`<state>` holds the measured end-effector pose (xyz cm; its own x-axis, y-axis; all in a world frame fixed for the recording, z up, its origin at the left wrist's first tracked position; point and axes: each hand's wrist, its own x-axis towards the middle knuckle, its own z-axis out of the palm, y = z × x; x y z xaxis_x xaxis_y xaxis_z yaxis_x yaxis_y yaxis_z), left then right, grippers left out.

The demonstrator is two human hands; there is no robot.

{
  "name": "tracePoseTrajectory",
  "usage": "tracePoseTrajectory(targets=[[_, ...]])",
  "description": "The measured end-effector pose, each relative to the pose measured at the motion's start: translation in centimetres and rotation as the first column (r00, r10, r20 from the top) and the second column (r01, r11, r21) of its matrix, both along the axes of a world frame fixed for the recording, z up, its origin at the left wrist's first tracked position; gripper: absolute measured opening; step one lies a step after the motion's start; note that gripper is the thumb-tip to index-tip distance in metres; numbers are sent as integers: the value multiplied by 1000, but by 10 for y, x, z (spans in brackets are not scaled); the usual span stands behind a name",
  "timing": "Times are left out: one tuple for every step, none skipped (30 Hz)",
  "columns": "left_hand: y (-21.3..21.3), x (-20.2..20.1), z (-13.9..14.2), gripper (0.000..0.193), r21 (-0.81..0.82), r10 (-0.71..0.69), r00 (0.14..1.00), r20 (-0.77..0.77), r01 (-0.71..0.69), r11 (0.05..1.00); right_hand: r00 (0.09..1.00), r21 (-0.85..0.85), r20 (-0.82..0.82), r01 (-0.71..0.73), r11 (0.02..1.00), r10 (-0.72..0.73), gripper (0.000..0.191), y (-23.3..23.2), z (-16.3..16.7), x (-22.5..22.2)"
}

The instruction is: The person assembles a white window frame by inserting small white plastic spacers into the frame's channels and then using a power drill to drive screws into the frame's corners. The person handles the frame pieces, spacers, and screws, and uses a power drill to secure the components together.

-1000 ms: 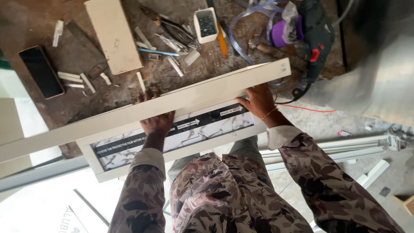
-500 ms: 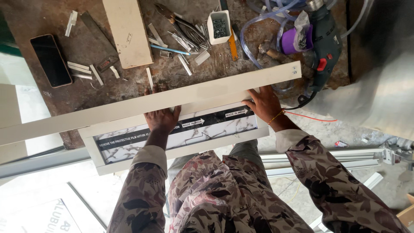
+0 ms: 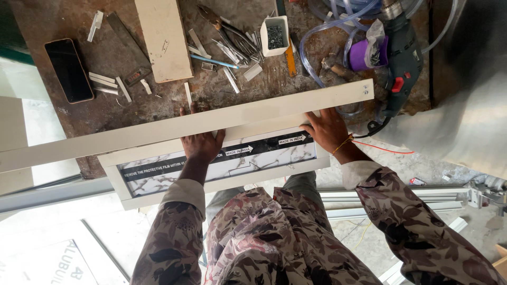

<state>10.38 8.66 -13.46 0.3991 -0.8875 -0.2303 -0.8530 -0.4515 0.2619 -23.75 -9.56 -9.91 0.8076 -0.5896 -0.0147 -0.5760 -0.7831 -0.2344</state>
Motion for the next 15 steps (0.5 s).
tracePoseTrajectory(targets=[[0,0,-1,77,0,-4,1000,8,4,1000,1000,0,-3,3,1000,-3,67,1,1,1],[0,0,-3,77,2,-8,1000,14,8,1000,999,-1,-31,16,1000,-16,66,2,2,2],[1,0,-4,77,-3,-9,1000,15,9,1000,998,-2,-60,29,1000,-29,64,3,3,3],[1,0,-5,78,-9,-11,1000,15,11,1000,995,-4,-89,42,999,-43,63,4,3,4],[2,0,-5,78,-15,-11,1000,15,11,1000,994,-11,-101,42,999,-43,62,4,4,5],[3,0,-6,78,-52,-15,1000,6,15,999,993,-16,-113,40,999,-42,61,5,4,6],[3,0,-6,79,-88,-18,1000,-3,18,996,991,-21,-126,38,999,-41,59,5,4,7],[3,0,-6,80,-125,-22,1000,-12,20,992,987,11,-154,49,999,-46,57,4,5,7],[3,0,-6,80,-87,-26,1000,12,27,996,982,41,-180,60,997,-51,55,4,5,8],[2,0,-6,80,-51,-31,999,35,32,998,977,69,-207,72,995,-56,52,3,5,9],[0,0,-6,81,-17,-34,998,60,35,999,976,41,-208,69,997,-59,52,3,5,10],[-1,0,-6,80,-44,-28,998,50,30,999,976,16,-209,65,998,-60,52,3,5,10],[-3,-2,-6,79,-68,-21,999,37,24,997,975,-7,-212,61,998,-61,53,3,5,11],[-4,-2,-6,79,-93,-15,1000,25,17,996,977,-12,-205,57,998,-58,53,3,5,12],[-4,-3,-6,78,-116,5,1000,12,-3,993,979,-17,-197,55,998,-57,53,4,5,12]])
